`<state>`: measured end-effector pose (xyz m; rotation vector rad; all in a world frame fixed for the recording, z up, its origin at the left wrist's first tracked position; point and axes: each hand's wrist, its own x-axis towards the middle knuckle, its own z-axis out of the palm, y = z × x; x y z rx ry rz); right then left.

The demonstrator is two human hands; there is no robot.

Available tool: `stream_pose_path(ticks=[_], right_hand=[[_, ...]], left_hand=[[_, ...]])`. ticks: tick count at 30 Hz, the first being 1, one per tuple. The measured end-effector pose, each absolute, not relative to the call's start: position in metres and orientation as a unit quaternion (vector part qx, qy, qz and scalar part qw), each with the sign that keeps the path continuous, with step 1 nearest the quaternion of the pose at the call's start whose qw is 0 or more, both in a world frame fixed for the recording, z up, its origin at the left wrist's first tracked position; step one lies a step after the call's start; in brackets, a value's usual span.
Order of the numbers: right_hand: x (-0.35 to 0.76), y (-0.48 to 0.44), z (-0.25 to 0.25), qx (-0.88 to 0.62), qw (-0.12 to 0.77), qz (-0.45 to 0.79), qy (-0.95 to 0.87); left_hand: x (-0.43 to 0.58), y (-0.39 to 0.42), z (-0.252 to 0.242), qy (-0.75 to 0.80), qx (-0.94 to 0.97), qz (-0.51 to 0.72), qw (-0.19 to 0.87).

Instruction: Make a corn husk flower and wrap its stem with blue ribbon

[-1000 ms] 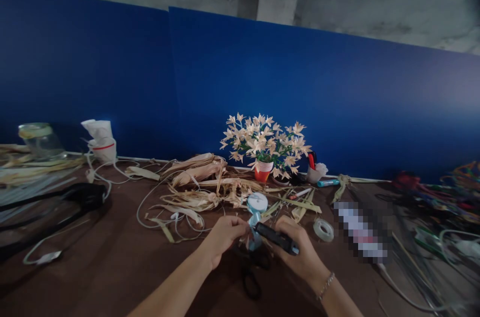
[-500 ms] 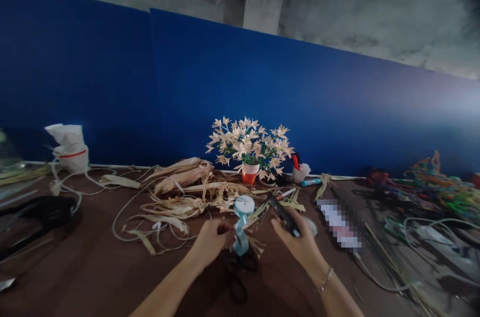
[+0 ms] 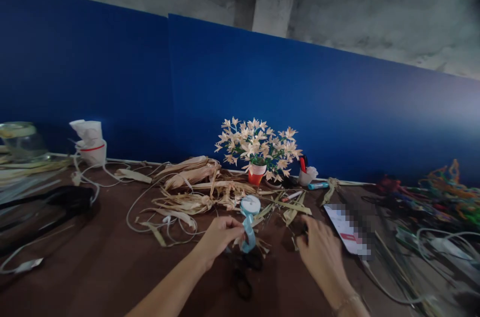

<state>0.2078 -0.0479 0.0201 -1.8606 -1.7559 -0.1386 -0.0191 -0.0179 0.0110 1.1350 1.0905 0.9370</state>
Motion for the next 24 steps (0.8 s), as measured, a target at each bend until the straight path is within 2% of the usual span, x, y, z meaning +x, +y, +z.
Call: stream_pose_path(ticks=[2,4,6,14,24], right_hand=[[0.178,-0.042,0.021,-0.580,0.381,0.165,-0.701],[0.150,-0.036,0.016,-0.512,0.402,0.368,-0.664],[0.130,-0.032,0.009,-0.500,0.411,0.457,-0.611],[0.120,-0.027,0.002,-0.515,0.443,0.476,-0.558],[0.115,-0.029,0.003,-0.490,0.486,0.498,-0.525]], left_hand=[[-0.018,-0.017,0.009,0.465,0.506,0.406,0.602],[-0.018,-0.016,0.006,0.463,0.522,0.405,0.591],[-0.019,-0.015,0.004,0.471,0.546,0.402,0.564],[-0.021,-0.019,0.002,0.525,0.677,0.384,0.345],[-0.017,-0.030,0.011,0.564,0.725,0.341,0.199]])
